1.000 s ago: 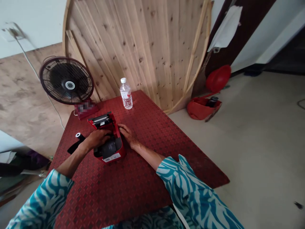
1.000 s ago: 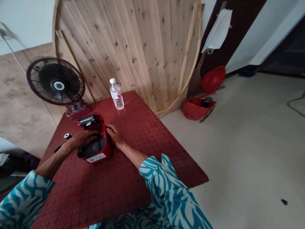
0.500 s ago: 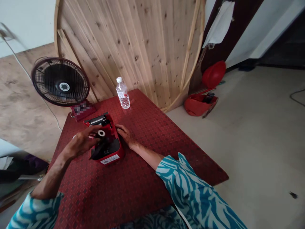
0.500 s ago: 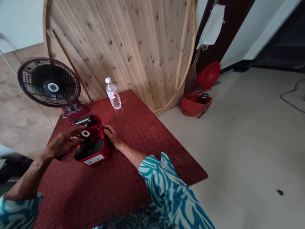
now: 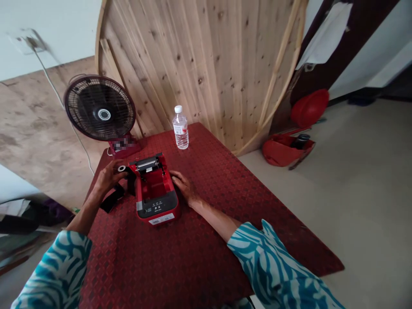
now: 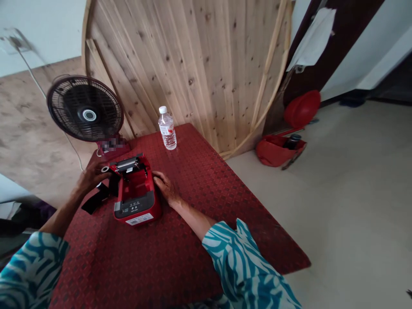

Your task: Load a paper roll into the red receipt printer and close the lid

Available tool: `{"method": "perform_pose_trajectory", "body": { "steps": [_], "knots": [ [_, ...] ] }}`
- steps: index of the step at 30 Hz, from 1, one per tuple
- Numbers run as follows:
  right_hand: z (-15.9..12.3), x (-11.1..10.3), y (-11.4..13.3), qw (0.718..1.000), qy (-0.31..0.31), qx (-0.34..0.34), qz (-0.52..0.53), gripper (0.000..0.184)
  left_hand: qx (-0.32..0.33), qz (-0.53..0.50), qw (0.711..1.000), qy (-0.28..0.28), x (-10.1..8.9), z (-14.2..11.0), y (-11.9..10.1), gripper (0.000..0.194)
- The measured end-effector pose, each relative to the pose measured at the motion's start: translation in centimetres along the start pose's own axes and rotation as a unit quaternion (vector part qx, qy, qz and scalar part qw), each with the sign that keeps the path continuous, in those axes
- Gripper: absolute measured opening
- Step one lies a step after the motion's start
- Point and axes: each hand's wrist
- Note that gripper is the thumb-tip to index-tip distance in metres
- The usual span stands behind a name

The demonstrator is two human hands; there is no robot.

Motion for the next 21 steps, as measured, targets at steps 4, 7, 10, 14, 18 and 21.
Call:
{"method": "perform_pose_trajectory", "body": {
  "steps": [4, 7, 10, 14, 18, 21],
  "knots": [
    [0.0, 0.0, 0.0, 1.0, 0.001, 0.004, 0.001, 0.03, -0.029, 0.11, 0.993, -0.015, 1.7, 0.8, 0.6, 0.031],
    [-0.1, 0.0, 0.0, 1.0, 0.005, 0.0, -0.002, 0.03, -0.063, 0.139, 0.988, -0.022, 2.9, 0.9, 0.9, 0.037],
    [-0.1, 0.0, 0.0, 1.0, 0.005, -0.003, -0.007, 0.03, -0.064, 0.134, 0.989, -0.015, 3.0, 1.0, 1.1, 0.042],
    [0.0, 0.1, 0.0, 1.0, 0.001, 0.001, -0.005, 0.029, -0.064, 0.028, 0.997, -0.016, 0.3, 0.8, 2.3, 0.046],
    [0.0, 0.1, 0.1, 1.0, 0.003, -0.003, 0.002, 0.029, -0.113, -0.046, 0.992, -0.022, -3.4, -1.2, 5.3, 0.049],
    [0.0, 0.2, 0.3, 1.0, 0.001, -0.002, 0.007, 0.028, -0.133, -0.078, 0.988, 0.02, -4.2, -3.2, 6.9, 0.056]
  ]
}}
Point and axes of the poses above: each hand's wrist, its own z-axis towards the middle knuckle, its own x-axis out of the palm, y = z × x, and after that the axes turned 13 degrees about -x, right-handed
